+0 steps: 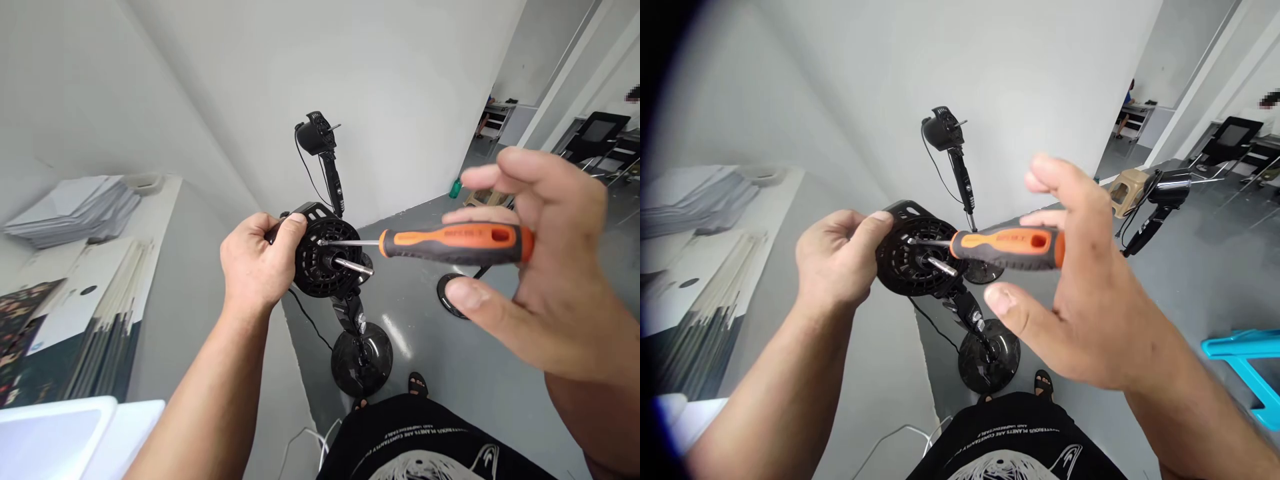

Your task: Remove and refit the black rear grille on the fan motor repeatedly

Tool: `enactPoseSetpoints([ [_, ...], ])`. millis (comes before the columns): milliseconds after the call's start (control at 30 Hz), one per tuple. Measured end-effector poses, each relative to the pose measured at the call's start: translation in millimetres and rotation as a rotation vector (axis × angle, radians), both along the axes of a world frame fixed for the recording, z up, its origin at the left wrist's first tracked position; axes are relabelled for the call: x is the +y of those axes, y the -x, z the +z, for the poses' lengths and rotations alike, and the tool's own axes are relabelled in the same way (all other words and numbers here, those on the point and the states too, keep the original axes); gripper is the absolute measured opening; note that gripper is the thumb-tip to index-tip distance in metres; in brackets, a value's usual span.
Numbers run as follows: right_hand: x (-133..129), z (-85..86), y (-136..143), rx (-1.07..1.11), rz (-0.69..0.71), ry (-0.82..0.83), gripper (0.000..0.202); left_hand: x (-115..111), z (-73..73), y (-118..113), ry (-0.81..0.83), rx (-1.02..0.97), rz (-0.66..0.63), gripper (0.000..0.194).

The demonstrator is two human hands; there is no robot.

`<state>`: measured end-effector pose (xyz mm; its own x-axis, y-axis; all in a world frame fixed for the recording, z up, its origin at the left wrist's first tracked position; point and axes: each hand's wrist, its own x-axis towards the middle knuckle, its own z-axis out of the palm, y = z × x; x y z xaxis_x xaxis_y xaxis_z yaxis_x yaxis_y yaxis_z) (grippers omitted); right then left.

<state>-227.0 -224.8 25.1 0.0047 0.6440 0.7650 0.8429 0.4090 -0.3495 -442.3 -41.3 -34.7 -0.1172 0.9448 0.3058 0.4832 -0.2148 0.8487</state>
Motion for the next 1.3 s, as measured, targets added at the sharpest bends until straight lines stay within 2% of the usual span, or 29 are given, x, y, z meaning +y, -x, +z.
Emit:
enactPoseSetpoints([
  [67,-1.3,2.1,1.7,-0.079,0.036,0.022,0.041,0.1,-0.2,0.2,-0.008,-0.003,-0.004,0.038],
  [133,-1.3,3.6,2.7,-0.144,-0.027,-0.021,0.029,0.5,-0.9,0.6,-0.016,-0.008,-0.008,0.038],
  [200,-0.5,4.4,3.2,-0.087,-0.043,-0.038,0.038,0.8,-1.6,1.2,-0.016,-0.012,-0.008,0.038],
  [267,-0.1,5.3,3.5,0.004,0.025,-0.016,0.047,0.7,-2.0,1.4,-0.011,-0.013,-0.006,0.038],
  [333,-0.1,6.8,2.9,-0.004,0.066,0.019,0.048,0.3,-2.0,1.2,-0.006,-0.016,-0.005,0.038],
  [433,1.1,8.3,-0.2,-0.118,-0.042,-0.055,0.025,-0.5,-1.6,0.3,-0.003,-0.022,-0.005,0.038],
  [500,2.6,8.3,-2.7,-0.084,-0.068,-0.061,0.029,-1.0,-1.2,-0.3,0.001,-0.024,-0.002,0.038],
  [633,3.5,8.4,-3.3,-0.041,0.076,0.041,0.04,-2.0,-0.6,-1.0,-0.008,-0.031,-0.004,0.037],
  [733,3.4,6.4,-2.5,-0.071,-0.06,-0.023,0.02,-2.3,-1.1,-1.1,-0.024,-0.038,-0.011,0.036],
  [800,3.5,3.7,-4.5,-0.06,-0.099,-0.043,0.03,-2.1,-1.8,-0.8,-0.024,-0.041,-0.015,0.037],
  [900,3.1,1.1,-8.5,-0.026,0.101,0.011,0.058,-1.7,-2.9,-0.1,-0.017,-0.036,-0.016,0.037],
  [933,2.7,1.2,-8.9,-0.051,0.134,0.03,0.057,-1.6,-3.2,0.1,-0.016,-0.034,-0.015,0.037],
  [967,2.4,1.7,-8.6,-0.09,0.117,0.028,0.049,-1.6,-3.5,0.3,-0.016,-0.031,-0.014,0.037],
  [1033,1.7,3.3,-6.7,-0.139,0.004,-0.017,0.026,-1.7,-3.8,0.4,-0.014,-0.026,-0.011,0.038],
  [1100,0.9,4.9,-4.5,-0.092,-0.026,-0.01,0.03,-2.1,-3.5,0.3,-0.008,-0.022,-0.008,0.039],
  [1233,0.6,5.3,-4.1,-0.018,0.141,0.031,0.058,-3.1,-2.1,0.2,-0.006,-0.015,0.003,0.037],
  [1300,2.6,3.8,-5.4,-0.077,0.087,-0.036,0.046,-3.2,-1.8,0.5,-0.011,-0.013,0.004,0.037],
])
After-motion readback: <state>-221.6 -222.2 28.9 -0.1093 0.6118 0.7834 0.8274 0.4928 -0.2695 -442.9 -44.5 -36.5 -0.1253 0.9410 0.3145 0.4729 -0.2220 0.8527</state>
